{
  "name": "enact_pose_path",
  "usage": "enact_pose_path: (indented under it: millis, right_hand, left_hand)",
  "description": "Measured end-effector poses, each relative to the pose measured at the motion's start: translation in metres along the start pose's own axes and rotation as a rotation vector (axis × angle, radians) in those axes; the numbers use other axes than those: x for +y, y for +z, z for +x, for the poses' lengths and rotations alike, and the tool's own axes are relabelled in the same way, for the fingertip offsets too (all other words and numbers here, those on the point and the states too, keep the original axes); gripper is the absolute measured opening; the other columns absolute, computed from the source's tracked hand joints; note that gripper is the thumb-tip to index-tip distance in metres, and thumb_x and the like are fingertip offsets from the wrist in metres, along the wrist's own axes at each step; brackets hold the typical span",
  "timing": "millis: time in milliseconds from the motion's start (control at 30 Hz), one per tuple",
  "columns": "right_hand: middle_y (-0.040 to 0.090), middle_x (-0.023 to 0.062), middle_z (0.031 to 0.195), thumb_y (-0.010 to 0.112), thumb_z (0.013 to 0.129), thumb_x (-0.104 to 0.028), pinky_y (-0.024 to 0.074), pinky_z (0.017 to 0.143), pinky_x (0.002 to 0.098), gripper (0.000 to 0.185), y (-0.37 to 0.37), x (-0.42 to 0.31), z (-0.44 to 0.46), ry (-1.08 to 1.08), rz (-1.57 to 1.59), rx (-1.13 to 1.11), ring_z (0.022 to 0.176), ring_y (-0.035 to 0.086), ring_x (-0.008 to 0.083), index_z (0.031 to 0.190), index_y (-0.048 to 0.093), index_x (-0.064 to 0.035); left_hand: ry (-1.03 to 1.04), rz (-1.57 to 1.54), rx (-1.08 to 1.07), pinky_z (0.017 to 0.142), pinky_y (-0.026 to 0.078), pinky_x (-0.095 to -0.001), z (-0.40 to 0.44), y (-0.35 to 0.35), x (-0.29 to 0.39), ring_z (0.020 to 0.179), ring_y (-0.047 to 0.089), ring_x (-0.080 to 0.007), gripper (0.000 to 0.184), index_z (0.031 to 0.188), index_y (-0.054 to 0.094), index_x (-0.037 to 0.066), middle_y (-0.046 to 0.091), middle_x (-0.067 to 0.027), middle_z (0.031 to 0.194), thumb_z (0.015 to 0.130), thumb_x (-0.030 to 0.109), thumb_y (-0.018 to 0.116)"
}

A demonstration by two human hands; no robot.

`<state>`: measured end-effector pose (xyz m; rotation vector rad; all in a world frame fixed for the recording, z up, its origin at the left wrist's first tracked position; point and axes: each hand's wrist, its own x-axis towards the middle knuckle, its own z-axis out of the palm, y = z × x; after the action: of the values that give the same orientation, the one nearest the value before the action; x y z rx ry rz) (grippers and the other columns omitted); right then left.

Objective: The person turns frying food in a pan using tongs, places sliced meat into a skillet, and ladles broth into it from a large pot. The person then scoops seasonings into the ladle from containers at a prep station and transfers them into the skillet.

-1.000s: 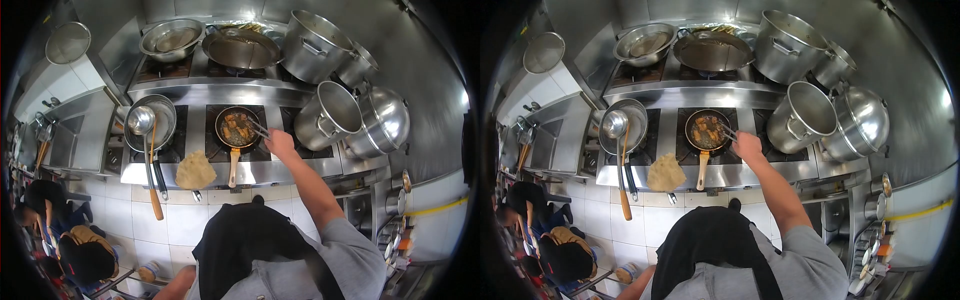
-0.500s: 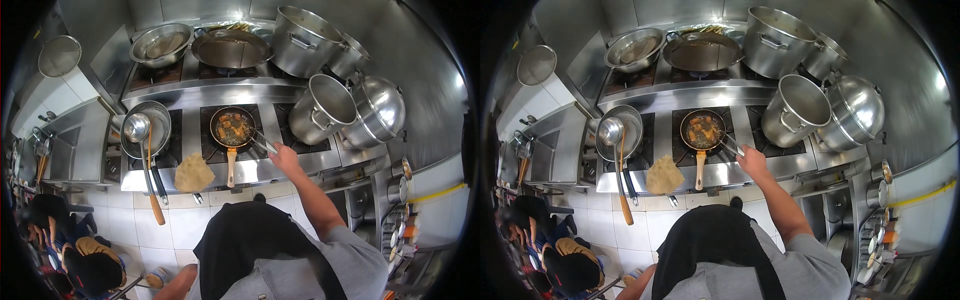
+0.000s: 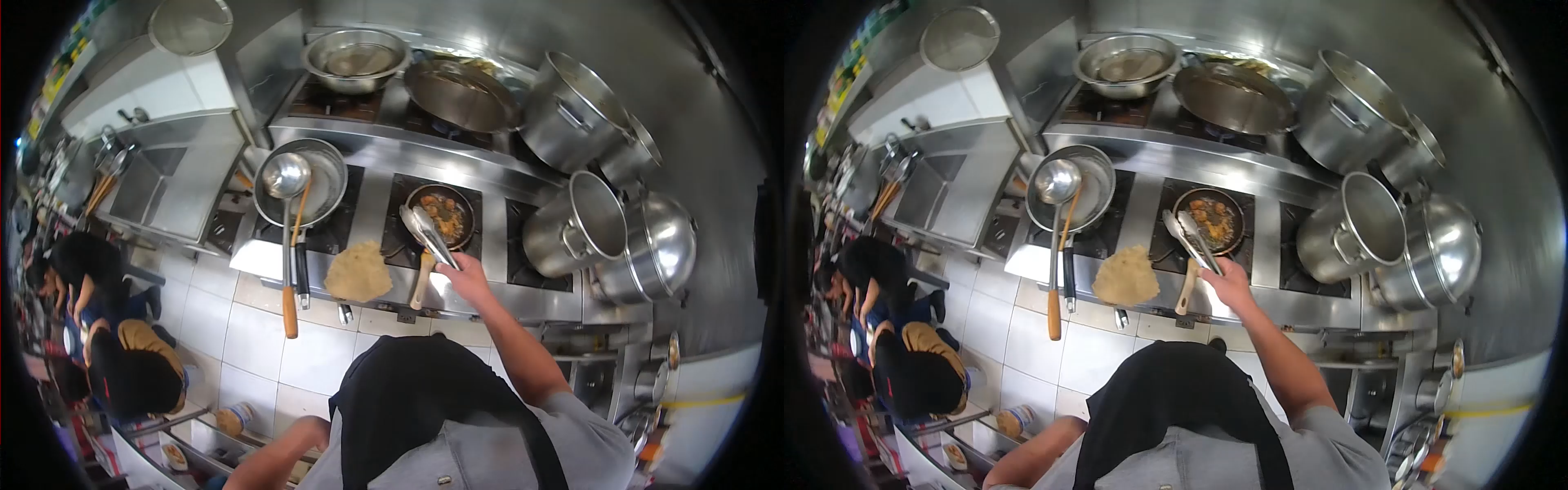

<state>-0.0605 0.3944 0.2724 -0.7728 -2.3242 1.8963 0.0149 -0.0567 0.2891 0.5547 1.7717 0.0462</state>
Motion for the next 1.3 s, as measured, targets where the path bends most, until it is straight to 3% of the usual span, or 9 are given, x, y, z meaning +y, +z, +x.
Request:
enact_pose_path:
  millis: [100, 167, 300, 400, 733, 967, 1100, 1233, 1300]
  right_hand:
    - [0.06, 0.0013, 0.089, 0.073, 0.091, -0.025, 0.0451, 0.051, 0.027, 0.034, 0.053, -0.029, -0.006, 0.208, 0.345, -0.111, 0.065, 0.052, 0.0092, 0.115, 0.065, -0.003]
    - [0.055, 0.0021, 0.086, 0.071, 0.093, -0.024, 0.0466, 0.052, 0.0275, 0.025, 0.088, -0.038, -0.006, 0.308, 0.507, -0.179, 0.065, 0.052, 0.011, 0.103, 0.062, -0.0031]
    - [0.052, 0.0034, 0.082, 0.07, 0.093, -0.024, 0.0477, 0.051, 0.0296, 0.025, 0.151, -0.08, 0.001, 0.255, 0.543, -0.202, 0.065, 0.054, 0.0136, 0.089, 0.055, -0.0045]
    - [0.05, 0.0062, 0.077, 0.072, 0.089, -0.023, 0.0474, 0.044, 0.0341, 0.029, 0.19, -0.101, 0.016, 0.28, 0.496, -0.132, 0.061, 0.055, 0.0208, 0.082, 0.048, -0.0071]
    - [0.057, 0.0077, 0.075, 0.076, 0.08, -0.021, 0.0475, 0.053, 0.0406, 0.028, 0.249, -0.085, 0.102, 0.158, 0.081, -0.222, 0.063, 0.054, 0.0181, 0.08, 0.058, -0.0001]
    - [0.06, 0.0011, 0.092, 0.07, 0.094, -0.028, 0.0402, 0.046, 0.0256, 0.021, 0.253, -0.059, 0.204, 0.265, -0.015, -0.403, 0.066, 0.053, 0.0136, 0.105, 0.063, -0.0114]
    - [0.057, 0.0055, 0.094, 0.078, 0.088, -0.031, 0.0458, 0.043, 0.0237, 0.032, 0.26, -0.096, 0.201, 0.275, -0.333, -0.309, 0.064, 0.054, 0.0172, 0.103, 0.06, -0.0091]
    - [0.059, 0.0077, 0.1, 0.075, 0.089, -0.034, 0.0544, 0.051, 0.0269, 0.037, 0.261, -0.097, 0.221, 0.238, -0.387, -0.43, 0.073, 0.057, 0.0198, 0.112, 0.06, -0.0088]
    - [0.059, 0.0092, 0.108, 0.075, 0.089, -0.038, 0.0555, 0.054, 0.0291, 0.045, 0.257, -0.097, 0.196, 0.226, -0.339, -0.478, 0.08, 0.059, 0.0225, 0.117, 0.059, -0.0074]
  left_hand:
    - [-0.038, 0.22, 0.005, 0.091, 0.054, -0.0463, -0.017, -0.034, 0.01, 0.105, 0.07, -0.0349, 0.036, 0.114, 0.071, 0.005, 0.072, -0.0182, 0.114, 0.092, 0.03, 0.056]
    - [0.086, 0.145, 0.655, 0.075, 0.055, -0.0484, -0.021, -0.074, 0.025, 0.088, 0.071, -0.0396, 0.021, 0.089, 0.067, 0.002, 0.072, -0.0185, 0.088, 0.091, 0.016, 0.052]
    - [0.623, -0.891, 1.185, 0.063, 0.053, -0.0358, 0.042, -0.133, 0.091, 0.066, 0.066, -0.0221, 0.021, 0.094, 0.058, -0.001, 0.066, -0.0105, 0.076, 0.098, 0.019, 0.063]
    - [0.587, -1.395, 0.994, 0.056, 0.052, -0.0288, 0.06, -0.162, 0.111, 0.062, 0.062, -0.0133, 0.019, 0.1, 0.057, -0.001, 0.063, -0.0064, 0.079, 0.1, 0.017, 0.061]
    - [0.464, -1.223, 1.848, 0.056, 0.047, -0.0344, 0.111, -0.183, 0.082, 0.063, 0.059, -0.0189, 0.011, 0.081, 0.06, 0.003, 0.063, -0.0088, 0.072, 0.091, 0.008, 0.06]
    - [0.723, -1.35, 0.963, 0.064, 0.053, -0.0365, 0.091, -0.089, 0.075, 0.069, 0.065, -0.0194, 0.011, 0.091, 0.068, 0.004, 0.065, -0.0094, 0.074, 0.09, 0.015, 0.064]
    - [0.424, -1.466, 1.241, 0.058, 0.054, -0.0356, 0.172, 0.067, 0.043, 0.062, 0.063, -0.0143, 0.02, 0.096, 0.072, 0.005, 0.068, -0.0083, 0.077, 0.091, 0.023, 0.065]
    - [-0.533, -1.753, 1.46, 0.081, 0.054, -0.0498, 0.206, 0.297, 0.023, 0.088, 0.069, -0.0396, 0.028, 0.096, 0.07, 0.001, 0.071, -0.0243, 0.092, 0.09, 0.027, 0.063]
    - [-0.793, -2.35, 1.414, 0.056, 0.054, -0.0405, 0.169, 0.378, 0.044, 0.064, 0.066, -0.024, 0.024, 0.092, 0.068, 0.004, 0.069, -0.0149, 0.085, 0.094, 0.027, 0.062]
